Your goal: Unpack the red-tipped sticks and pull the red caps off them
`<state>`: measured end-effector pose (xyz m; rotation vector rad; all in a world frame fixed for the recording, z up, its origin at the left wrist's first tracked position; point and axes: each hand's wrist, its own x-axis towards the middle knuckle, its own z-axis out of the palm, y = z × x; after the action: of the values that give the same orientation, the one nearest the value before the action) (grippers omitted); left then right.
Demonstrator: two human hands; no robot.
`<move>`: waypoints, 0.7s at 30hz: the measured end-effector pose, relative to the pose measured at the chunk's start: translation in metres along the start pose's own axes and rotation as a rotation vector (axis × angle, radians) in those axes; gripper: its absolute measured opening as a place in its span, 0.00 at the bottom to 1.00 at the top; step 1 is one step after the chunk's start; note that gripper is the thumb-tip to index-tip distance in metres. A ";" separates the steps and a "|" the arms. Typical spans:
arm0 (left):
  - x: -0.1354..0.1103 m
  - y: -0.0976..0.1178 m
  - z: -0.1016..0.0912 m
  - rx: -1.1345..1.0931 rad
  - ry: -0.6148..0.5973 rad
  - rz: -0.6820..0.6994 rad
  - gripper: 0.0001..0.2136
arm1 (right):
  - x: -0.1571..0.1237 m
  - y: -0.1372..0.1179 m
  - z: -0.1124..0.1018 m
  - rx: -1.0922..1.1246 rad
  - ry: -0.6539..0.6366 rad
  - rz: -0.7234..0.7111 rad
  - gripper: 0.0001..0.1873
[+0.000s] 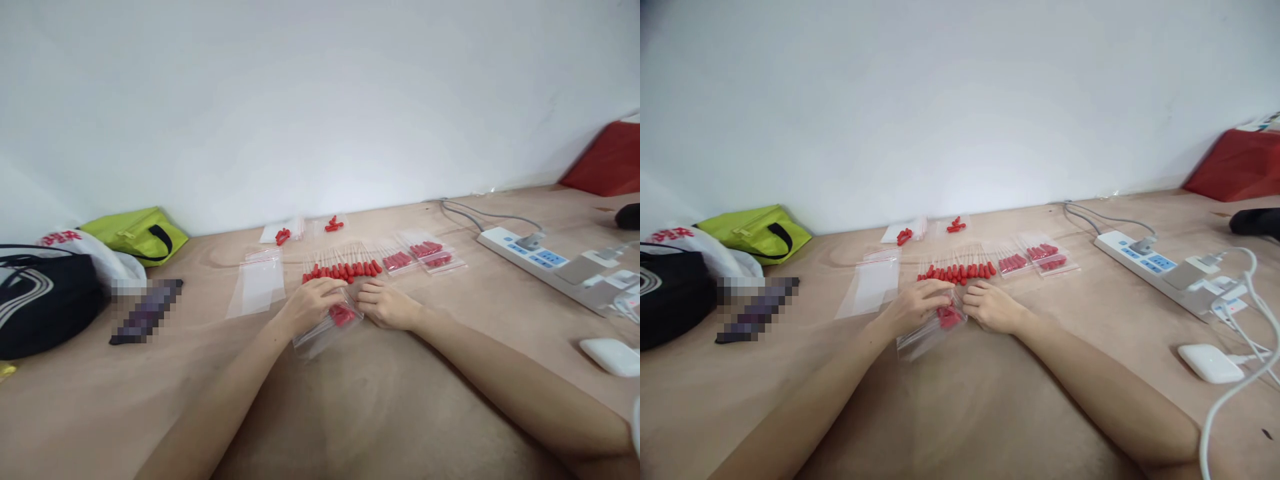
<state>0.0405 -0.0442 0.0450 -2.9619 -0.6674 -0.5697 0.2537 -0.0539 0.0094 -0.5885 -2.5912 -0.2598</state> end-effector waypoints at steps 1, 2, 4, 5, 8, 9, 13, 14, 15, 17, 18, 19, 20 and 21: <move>-0.005 0.005 -0.001 -0.038 0.017 -0.085 0.10 | -0.001 0.000 -0.002 0.056 -0.011 0.039 0.10; -0.011 0.011 -0.002 -0.081 0.020 -0.163 0.11 | -0.001 0.000 -0.004 0.129 -0.018 0.081 0.08; -0.025 0.023 -0.002 -0.153 -0.021 -0.301 0.19 | -0.002 0.000 -0.008 0.314 -0.019 0.148 0.08; -0.032 0.028 -0.002 -0.184 -0.049 -0.355 0.22 | -0.002 0.000 -0.009 0.415 -0.019 0.168 0.11; -0.047 0.032 -0.001 -0.273 -0.121 -0.444 0.25 | 0.000 0.002 -0.008 0.666 -0.037 0.229 0.14; -0.049 0.031 0.000 -0.301 -0.138 -0.451 0.26 | 0.001 0.002 -0.006 0.721 -0.044 0.267 0.14; -0.045 0.020 0.000 -0.389 -0.172 -0.403 0.25 | 0.003 -0.001 0.004 0.837 -0.045 0.542 0.10; -0.044 0.018 0.000 -0.404 -0.170 -0.387 0.25 | 0.002 -0.002 0.006 0.868 -0.053 0.602 0.09; -0.042 0.016 0.000 -0.415 -0.166 -0.375 0.25 | 0.002 -0.003 0.007 0.906 -0.069 0.646 0.08; -0.041 0.015 0.000 -0.425 -0.159 -0.367 0.25 | 0.001 -0.003 0.009 0.997 -0.109 0.692 0.12; -0.040 0.015 0.000 -0.425 -0.156 -0.370 0.25 | 0.000 -0.003 0.008 1.039 -0.123 0.706 0.15; -0.040 0.016 -0.001 -0.423 -0.156 -0.376 0.25 | 0.000 -0.003 0.008 1.074 -0.130 0.717 0.18; -0.041 0.016 -0.001 -0.419 -0.156 -0.386 0.25 | 0.000 -0.003 0.007 1.096 -0.131 0.721 0.20; -0.041 0.017 -0.001 -0.413 -0.158 -0.397 0.25 | 0.000 -0.004 0.006 1.107 -0.125 0.716 0.22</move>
<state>0.0129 -0.0761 0.0313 -3.2937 -1.3202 -0.5548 0.2497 -0.0553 0.0035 -0.9921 -1.9798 1.3478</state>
